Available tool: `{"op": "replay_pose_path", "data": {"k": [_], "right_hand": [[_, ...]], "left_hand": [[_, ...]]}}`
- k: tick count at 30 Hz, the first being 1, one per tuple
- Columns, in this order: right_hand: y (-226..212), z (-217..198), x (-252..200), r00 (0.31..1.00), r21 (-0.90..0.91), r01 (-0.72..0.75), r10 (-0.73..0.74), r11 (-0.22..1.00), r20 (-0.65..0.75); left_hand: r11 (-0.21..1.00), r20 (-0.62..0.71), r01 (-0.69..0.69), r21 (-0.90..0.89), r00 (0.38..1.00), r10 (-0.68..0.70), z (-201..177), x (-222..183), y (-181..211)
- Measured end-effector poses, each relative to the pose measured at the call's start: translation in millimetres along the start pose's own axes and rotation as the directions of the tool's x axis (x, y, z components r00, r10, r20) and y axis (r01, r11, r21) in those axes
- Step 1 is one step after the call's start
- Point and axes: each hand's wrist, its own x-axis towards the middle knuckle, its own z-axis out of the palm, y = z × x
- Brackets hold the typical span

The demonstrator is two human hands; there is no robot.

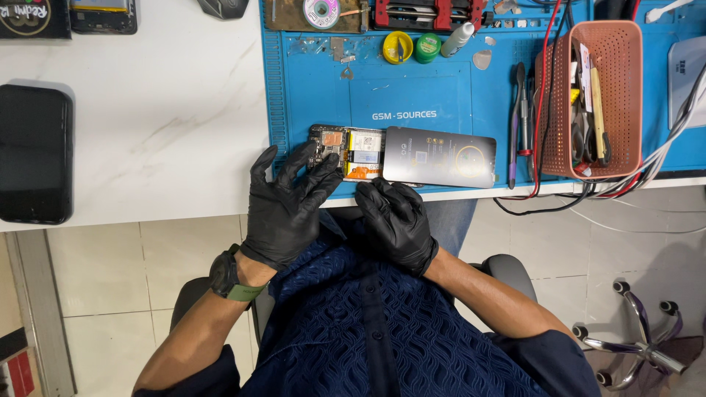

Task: The person connects internal ribbons and a replacement screen to a mobile phone chassis, uses a screwdriver to secure internal components, and tests the screen by holding it against the frame.

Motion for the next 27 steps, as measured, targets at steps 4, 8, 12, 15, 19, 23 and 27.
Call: {"op": "replay_pose_path", "data": {"k": [4,8,12,15,19,23,27], "right_hand": [[-4.1,-12.3,6.5,0.999,0.062,-0.012,0.01,0.998,0.034],[-10.0,-19.0,5.0,0.996,0.086,-0.005,-0.003,0.996,0.086],[-22.8,-24.0,-12.4,0.999,0.187,-0.027,0.02,0.982,0.042],[-25.1,-35.3,3.0,0.998,0.363,0.058,-0.062,0.93,0.001],[-8.5,-15.8,-28.2,0.991,0.324,0.068,-0.101,0.944,0.086],[11.8,4.3,-47.1,0.959,0.313,0.036,-0.12,0.949,0.255],[26.0,16.1,-51.4,0.893,0.272,-0.011,-0.113,0.962,0.435]], "left_hand": [[0.999,-0.054,-0.032,0.022,0.998,0.033,5.2,-1.6,1.1],[0.995,-0.132,-0.072,0.065,0.988,0.08,10.8,-2.7,2.1],[0.989,-0.204,-0.101,0.11,0.971,0.122,18.0,-3.1,1.7],[0.858,0.018,-0.288,0.426,0.95,0.311,22.2,-23.3,-48.9],[0.985,-0.084,-0.159,0.073,0.983,0.165,12.8,-15.2,-49.9],[0.963,-0.084,-0.185,0.194,0.975,0.204,16.4,-4.9,-53.5],[0.945,-0.002,-0.243,0.219,0.968,0.25,19.8,0.4,-45.2]]}}
